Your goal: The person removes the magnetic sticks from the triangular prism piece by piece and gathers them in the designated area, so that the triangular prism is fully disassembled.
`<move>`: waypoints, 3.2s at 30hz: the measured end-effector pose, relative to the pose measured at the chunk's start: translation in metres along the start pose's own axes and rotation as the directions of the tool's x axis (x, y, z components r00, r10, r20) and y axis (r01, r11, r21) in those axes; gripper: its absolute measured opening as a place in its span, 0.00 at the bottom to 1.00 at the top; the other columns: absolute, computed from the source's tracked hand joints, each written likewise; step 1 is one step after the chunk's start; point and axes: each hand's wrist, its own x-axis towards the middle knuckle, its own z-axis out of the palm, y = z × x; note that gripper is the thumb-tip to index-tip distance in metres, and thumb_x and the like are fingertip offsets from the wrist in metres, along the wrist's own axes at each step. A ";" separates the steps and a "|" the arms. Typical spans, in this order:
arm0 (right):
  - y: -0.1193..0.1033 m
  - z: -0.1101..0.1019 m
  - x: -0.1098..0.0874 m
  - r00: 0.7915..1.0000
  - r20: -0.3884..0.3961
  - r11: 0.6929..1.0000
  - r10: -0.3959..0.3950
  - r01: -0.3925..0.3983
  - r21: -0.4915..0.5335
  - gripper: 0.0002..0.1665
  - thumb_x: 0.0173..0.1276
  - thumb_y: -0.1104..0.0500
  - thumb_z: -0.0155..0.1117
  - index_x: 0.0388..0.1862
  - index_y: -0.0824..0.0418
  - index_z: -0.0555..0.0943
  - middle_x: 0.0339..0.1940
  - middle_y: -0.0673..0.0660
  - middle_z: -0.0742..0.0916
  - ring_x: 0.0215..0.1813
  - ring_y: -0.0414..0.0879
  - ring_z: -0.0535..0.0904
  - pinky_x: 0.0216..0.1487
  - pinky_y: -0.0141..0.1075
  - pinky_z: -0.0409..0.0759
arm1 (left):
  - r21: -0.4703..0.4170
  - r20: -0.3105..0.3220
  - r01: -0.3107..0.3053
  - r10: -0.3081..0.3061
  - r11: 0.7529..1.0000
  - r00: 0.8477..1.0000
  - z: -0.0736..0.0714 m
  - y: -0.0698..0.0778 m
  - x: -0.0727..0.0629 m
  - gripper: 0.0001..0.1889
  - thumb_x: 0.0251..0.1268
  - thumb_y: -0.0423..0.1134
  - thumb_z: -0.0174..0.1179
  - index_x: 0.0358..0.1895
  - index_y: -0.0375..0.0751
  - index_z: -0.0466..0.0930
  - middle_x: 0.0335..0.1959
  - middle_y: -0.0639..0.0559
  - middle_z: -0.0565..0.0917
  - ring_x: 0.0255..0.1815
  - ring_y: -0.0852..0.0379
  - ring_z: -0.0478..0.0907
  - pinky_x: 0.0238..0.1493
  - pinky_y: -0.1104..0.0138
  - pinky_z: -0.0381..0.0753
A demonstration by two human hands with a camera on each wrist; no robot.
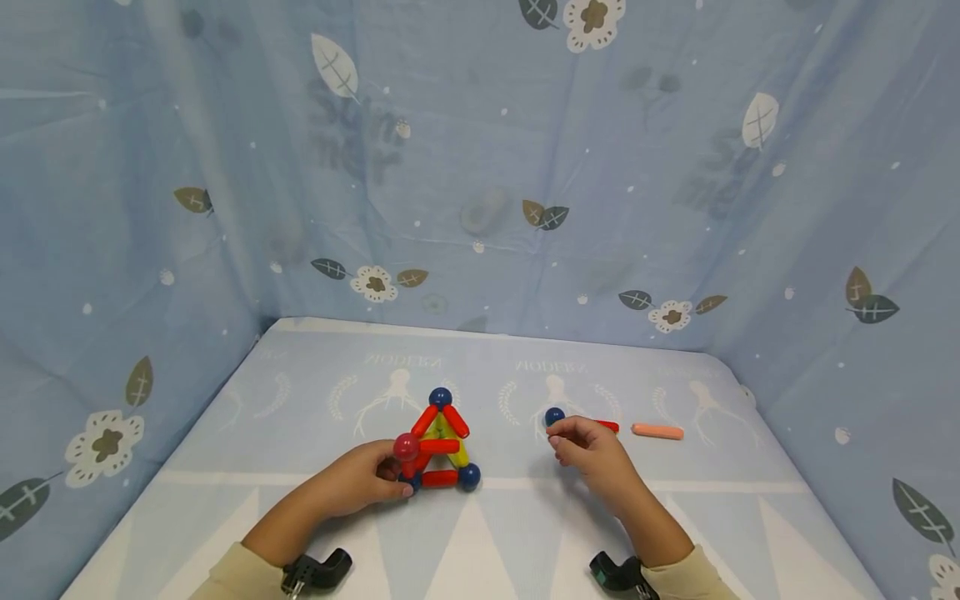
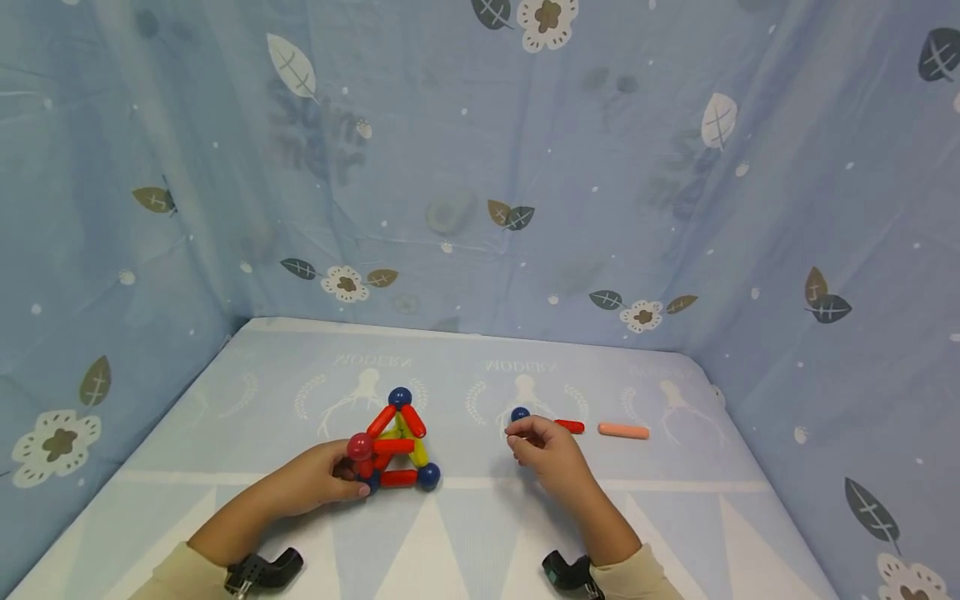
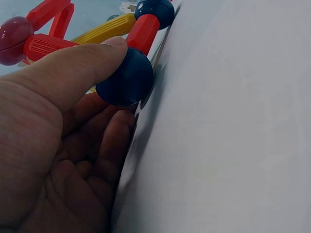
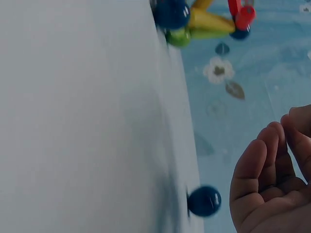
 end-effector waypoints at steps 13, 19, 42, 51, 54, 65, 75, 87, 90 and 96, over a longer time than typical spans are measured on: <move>-0.009 0.046 0.005 0.989 0.136 0.996 0.057 -0.066 0.058 0.20 0.72 0.59 0.70 0.57 0.68 0.81 0.44 0.56 0.85 0.44 0.49 0.82 0.45 0.37 0.85 | 0.071 -0.037 -0.028 0.031 0.997 0.999 0.000 0.000 0.000 0.20 0.58 0.43 0.79 0.52 0.48 0.83 0.37 0.55 0.82 0.40 0.53 0.77 0.43 0.62 0.77; -0.012 0.061 0.009 0.984 0.176 0.999 0.037 -0.031 -0.039 0.17 0.72 0.59 0.71 0.54 0.65 0.82 0.42 0.55 0.85 0.41 0.47 0.80 0.42 0.36 0.83 | 0.084 -0.047 -0.030 0.034 0.996 0.998 0.001 0.001 0.002 0.20 0.58 0.43 0.79 0.52 0.49 0.83 0.37 0.55 0.82 0.40 0.54 0.77 0.43 0.63 0.77; -0.020 0.109 0.017 0.961 0.251 0.939 0.117 -0.025 -0.343 0.22 0.62 0.55 0.81 0.52 0.50 0.81 0.46 0.48 0.85 0.46 0.47 0.80 0.49 0.43 0.82 | 0.067 -0.037 -0.028 0.030 0.997 0.999 0.000 0.001 0.000 0.20 0.57 0.43 0.79 0.52 0.49 0.83 0.36 0.54 0.81 0.40 0.53 0.76 0.42 0.62 0.77; -0.023 0.111 0.016 0.969 0.224 0.926 0.103 -0.011 -0.376 0.23 0.60 0.56 0.82 0.49 0.53 0.79 0.40 0.51 0.82 0.44 0.48 0.77 0.45 0.42 0.80 | 0.039 -0.030 -0.023 0.024 0.999 0.999 0.000 -0.001 0.001 0.24 0.58 0.45 0.79 0.57 0.46 0.83 0.36 0.53 0.82 0.39 0.53 0.77 0.41 0.63 0.77; -0.022 0.111 0.015 0.971 0.221 0.936 0.097 -0.013 -0.353 0.21 0.61 0.56 0.81 0.49 0.53 0.80 0.40 0.50 0.84 0.44 0.46 0.79 0.45 0.41 0.82 | 0.048 -0.033 -0.015 0.017 0.999 0.999 0.001 -0.001 0.001 0.25 0.58 0.46 0.79 0.57 0.46 0.83 0.36 0.54 0.82 0.39 0.53 0.77 0.41 0.63 0.77; -0.021 0.109 0.014 0.972 0.224 0.970 0.064 -0.008 -0.244 0.16 0.64 0.58 0.79 0.46 0.56 0.82 0.38 0.50 0.86 0.40 0.44 0.83 0.38 0.36 0.82 | 0.015 -0.028 -0.010 0.011 1.000 1.000 0.001 -0.001 0.000 0.31 0.59 0.47 0.78 0.66 0.45 0.80 0.48 0.54 0.86 0.46 0.53 0.79 0.50 0.57 0.77; -0.022 0.110 0.013 0.965 0.258 0.950 0.035 0.048 -0.310 0.12 0.65 0.60 0.77 0.45 0.51 0.85 0.37 0.48 0.87 0.39 0.44 0.82 0.41 0.36 0.84 | 0.070 -0.038 -0.007 0.010 0.998 0.999 0.001 0.002 0.001 0.25 0.58 0.48 0.79 0.57 0.49 0.83 0.40 0.55 0.83 0.42 0.53 0.77 0.46 0.59 0.76; -0.021 0.109 0.015 0.955 0.292 0.917 0.052 0.070 -0.394 0.11 0.63 0.59 0.75 0.44 0.47 0.88 0.42 0.48 0.86 0.45 0.48 0.79 0.45 0.41 0.84 | 0.063 -0.033 -0.052 0.055 0.997 0.998 0.000 0.001 0.001 0.22 0.60 0.44 0.78 0.55 0.49 0.82 0.37 0.55 0.82 0.41 0.54 0.78 0.44 0.64 0.79; -0.020 0.107 0.016 0.950 0.311 0.918 0.037 0.090 -0.387 0.10 0.62 0.59 0.74 0.41 0.45 0.88 0.40 0.46 0.86 0.44 0.47 0.79 0.44 0.39 0.81 | 0.055 -0.031 -0.060 0.062 0.997 0.998 0.000 0.000 0.001 0.22 0.60 0.43 0.78 0.55 0.47 0.81 0.37 0.55 0.82 0.41 0.53 0.78 0.43 0.66 0.79; -0.016 0.100 0.019 0.955 0.292 0.944 0.057 0.044 -0.328 0.09 0.66 0.56 0.74 0.43 0.44 0.88 0.42 0.48 0.87 0.44 0.49 0.81 0.45 0.41 0.83 | 0.051 -0.026 -0.061 0.062 0.997 0.998 0.000 0.001 0.002 0.22 0.60 0.42 0.77 0.55 0.44 0.81 0.37 0.54 0.81 0.42 0.53 0.77 0.43 0.67 0.78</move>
